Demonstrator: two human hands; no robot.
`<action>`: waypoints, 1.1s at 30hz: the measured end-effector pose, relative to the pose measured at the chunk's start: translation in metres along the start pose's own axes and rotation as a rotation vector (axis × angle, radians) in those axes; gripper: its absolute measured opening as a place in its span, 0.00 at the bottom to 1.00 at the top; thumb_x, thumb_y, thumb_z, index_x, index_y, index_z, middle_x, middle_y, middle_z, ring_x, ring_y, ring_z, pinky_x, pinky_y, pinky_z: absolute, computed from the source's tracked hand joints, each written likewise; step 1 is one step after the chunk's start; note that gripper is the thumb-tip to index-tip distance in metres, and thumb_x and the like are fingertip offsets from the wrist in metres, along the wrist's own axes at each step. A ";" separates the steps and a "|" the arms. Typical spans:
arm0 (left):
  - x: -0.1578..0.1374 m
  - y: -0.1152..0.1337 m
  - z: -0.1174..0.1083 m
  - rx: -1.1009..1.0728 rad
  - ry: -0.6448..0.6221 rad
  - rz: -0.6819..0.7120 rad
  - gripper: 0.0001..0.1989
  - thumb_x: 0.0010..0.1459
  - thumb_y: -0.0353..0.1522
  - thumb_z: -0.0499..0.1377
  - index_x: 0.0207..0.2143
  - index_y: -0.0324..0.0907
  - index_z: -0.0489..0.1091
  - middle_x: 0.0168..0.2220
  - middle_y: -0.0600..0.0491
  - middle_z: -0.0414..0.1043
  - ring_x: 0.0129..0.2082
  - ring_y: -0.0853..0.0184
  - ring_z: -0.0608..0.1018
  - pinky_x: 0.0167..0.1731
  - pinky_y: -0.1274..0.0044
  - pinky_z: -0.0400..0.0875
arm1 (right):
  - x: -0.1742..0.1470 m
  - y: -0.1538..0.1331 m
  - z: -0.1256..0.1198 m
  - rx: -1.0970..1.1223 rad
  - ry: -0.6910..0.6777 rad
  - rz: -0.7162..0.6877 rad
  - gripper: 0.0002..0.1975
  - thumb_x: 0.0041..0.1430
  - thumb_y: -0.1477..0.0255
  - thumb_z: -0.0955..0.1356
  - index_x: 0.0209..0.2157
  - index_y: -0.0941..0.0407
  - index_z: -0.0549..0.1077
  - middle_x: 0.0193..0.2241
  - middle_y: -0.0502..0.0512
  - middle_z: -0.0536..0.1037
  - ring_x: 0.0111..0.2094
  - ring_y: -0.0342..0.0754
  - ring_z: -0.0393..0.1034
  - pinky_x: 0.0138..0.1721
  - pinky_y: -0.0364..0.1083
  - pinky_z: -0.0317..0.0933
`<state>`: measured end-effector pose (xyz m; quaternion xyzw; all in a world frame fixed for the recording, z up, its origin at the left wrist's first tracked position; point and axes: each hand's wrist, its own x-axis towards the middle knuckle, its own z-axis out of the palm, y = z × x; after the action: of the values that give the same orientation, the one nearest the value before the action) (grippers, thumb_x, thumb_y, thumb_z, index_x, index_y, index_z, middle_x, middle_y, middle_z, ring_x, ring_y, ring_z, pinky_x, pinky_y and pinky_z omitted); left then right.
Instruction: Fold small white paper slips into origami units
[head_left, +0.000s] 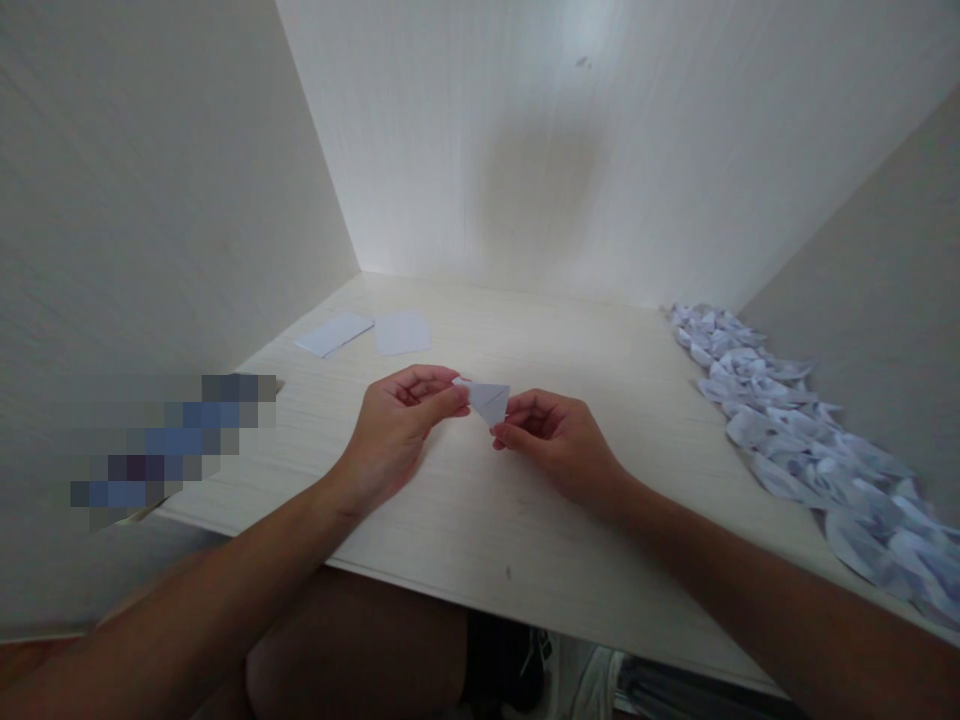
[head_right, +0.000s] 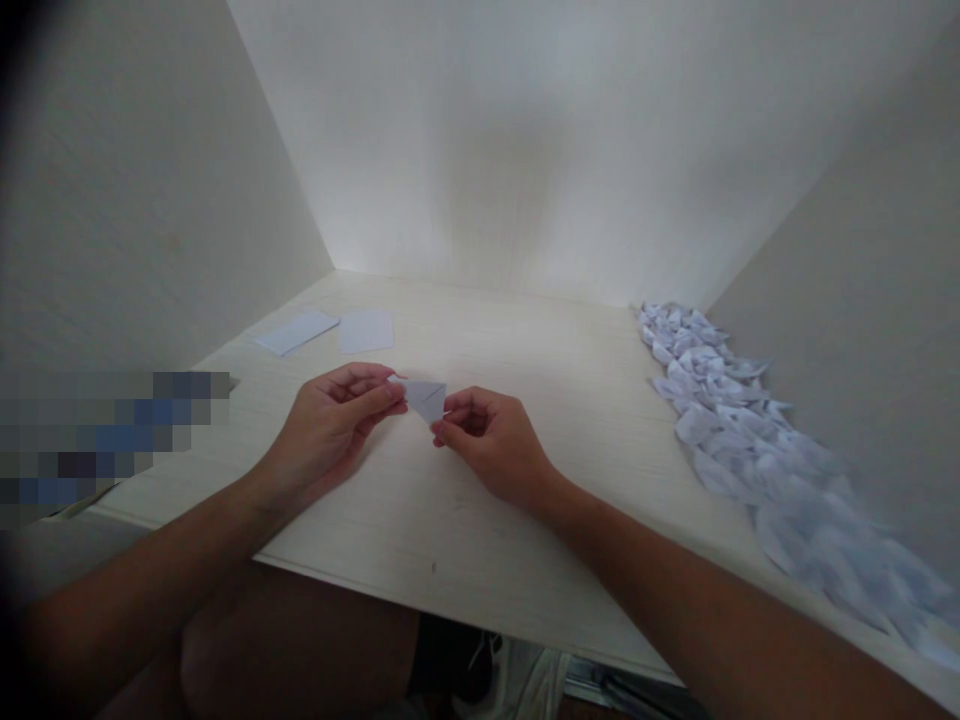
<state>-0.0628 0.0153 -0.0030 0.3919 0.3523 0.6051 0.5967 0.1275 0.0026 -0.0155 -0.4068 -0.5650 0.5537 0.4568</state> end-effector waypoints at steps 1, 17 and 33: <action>0.000 0.000 0.000 0.005 -0.008 0.006 0.10 0.43 0.27 0.75 0.29 0.37 0.79 0.28 0.53 0.82 0.27 0.73 0.81 0.31 0.82 0.79 | 0.000 0.000 0.000 -0.001 -0.007 0.004 0.09 0.50 0.70 0.77 0.32 0.55 0.77 0.26 0.49 0.81 0.28 0.42 0.75 0.35 0.46 0.67; -0.010 -0.003 -0.007 0.381 -0.168 0.433 0.05 0.59 0.28 0.67 0.37 0.42 0.75 0.28 0.56 0.78 0.28 0.71 0.82 0.30 0.81 0.78 | 0.005 -0.005 -0.011 0.122 -0.153 0.092 0.11 0.46 0.70 0.80 0.29 0.55 0.76 0.25 0.46 0.78 0.25 0.40 0.71 0.31 0.43 0.66; -0.005 0.004 -0.026 0.902 -0.154 0.729 0.02 0.59 0.32 0.68 0.36 0.44 0.80 0.31 0.52 0.83 0.30 0.66 0.83 0.33 0.76 0.79 | 0.007 -0.008 -0.014 0.262 -0.079 0.152 0.15 0.44 0.72 0.78 0.37 0.53 0.77 0.22 0.44 0.73 0.25 0.43 0.67 0.30 0.46 0.60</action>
<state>-0.0877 0.0111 -0.0114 0.7461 0.3731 0.5312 0.1479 0.1393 0.0126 -0.0072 -0.3632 -0.4731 0.6713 0.4400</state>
